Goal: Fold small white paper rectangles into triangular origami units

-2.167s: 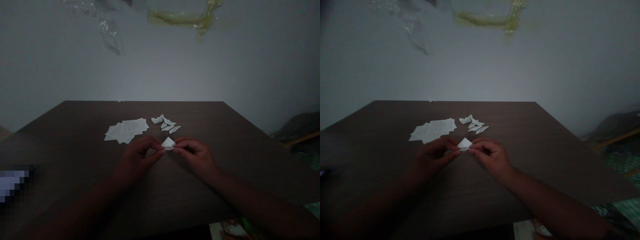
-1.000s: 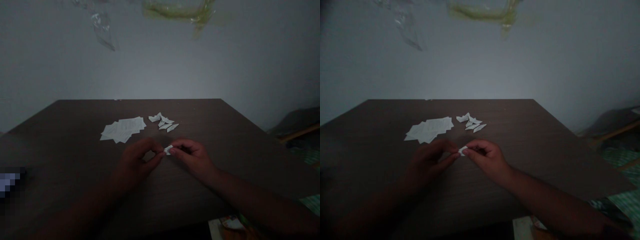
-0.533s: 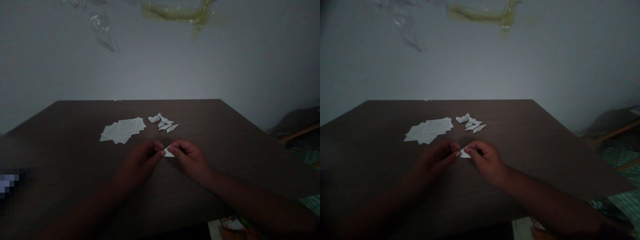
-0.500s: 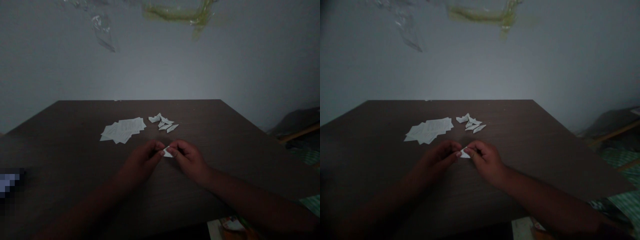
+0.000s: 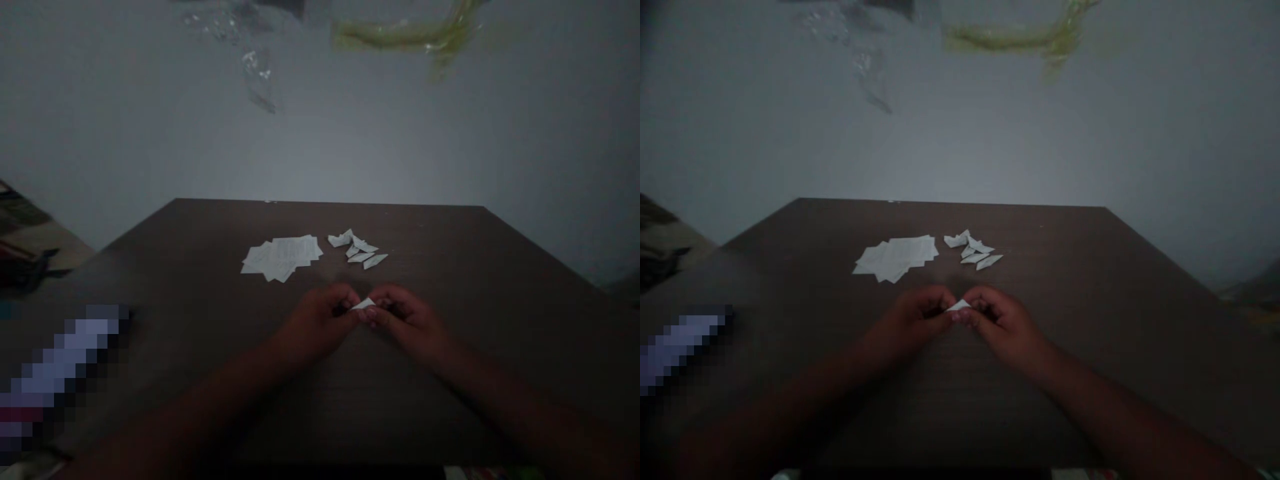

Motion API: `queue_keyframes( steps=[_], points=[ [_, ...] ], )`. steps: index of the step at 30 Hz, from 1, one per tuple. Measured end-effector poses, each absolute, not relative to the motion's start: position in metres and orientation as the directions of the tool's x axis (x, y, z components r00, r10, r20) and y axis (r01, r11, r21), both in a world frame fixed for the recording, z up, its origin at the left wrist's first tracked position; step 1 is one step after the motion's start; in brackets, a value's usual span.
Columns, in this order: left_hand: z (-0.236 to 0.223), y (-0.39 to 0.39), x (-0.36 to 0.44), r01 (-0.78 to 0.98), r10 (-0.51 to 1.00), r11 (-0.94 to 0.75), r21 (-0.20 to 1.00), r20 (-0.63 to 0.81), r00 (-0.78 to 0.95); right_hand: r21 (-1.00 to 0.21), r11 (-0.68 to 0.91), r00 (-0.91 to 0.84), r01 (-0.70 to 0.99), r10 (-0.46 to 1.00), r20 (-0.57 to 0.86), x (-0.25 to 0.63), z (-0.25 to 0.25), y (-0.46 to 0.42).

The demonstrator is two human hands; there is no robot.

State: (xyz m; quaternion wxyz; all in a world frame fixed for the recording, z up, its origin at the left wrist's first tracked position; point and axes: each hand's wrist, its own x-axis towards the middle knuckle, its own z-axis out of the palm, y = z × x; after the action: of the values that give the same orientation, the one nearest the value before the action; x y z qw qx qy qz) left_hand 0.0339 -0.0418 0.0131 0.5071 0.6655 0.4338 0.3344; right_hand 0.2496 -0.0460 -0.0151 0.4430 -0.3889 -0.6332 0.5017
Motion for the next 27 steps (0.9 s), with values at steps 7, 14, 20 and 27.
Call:
queue_keyframes(
  steps=[7, 14, 20, 27],
  points=[
    [0.015, -0.035, 0.035, -0.027, 0.869, 0.172, 0.985, -0.139, 0.475, -0.97, 0.19, -0.296, 0.15, 0.945, 0.14, 0.262, -0.011, -0.043],
    [0.011, -0.028, 0.025, -0.032, 0.831, 0.216, 0.976, -0.166, 0.531, -0.957, 0.21, -0.343, 0.2, 0.93, 0.132, 0.266, -0.011, -0.035],
    [0.006, -0.02, 0.018, 0.109, 0.844, 0.093, 0.99, -0.137, 0.519, -0.971, 0.172, -0.38, 0.165, 0.92, 0.098, 0.262, -0.011, -0.029],
    [0.008, -0.025, 0.02, 0.369, 0.882, -0.204, 0.907, 0.006, 0.472, -0.994, 0.074, -0.363, 0.08, 0.931, 0.041, 0.255, -0.009, -0.026]
  ],
)
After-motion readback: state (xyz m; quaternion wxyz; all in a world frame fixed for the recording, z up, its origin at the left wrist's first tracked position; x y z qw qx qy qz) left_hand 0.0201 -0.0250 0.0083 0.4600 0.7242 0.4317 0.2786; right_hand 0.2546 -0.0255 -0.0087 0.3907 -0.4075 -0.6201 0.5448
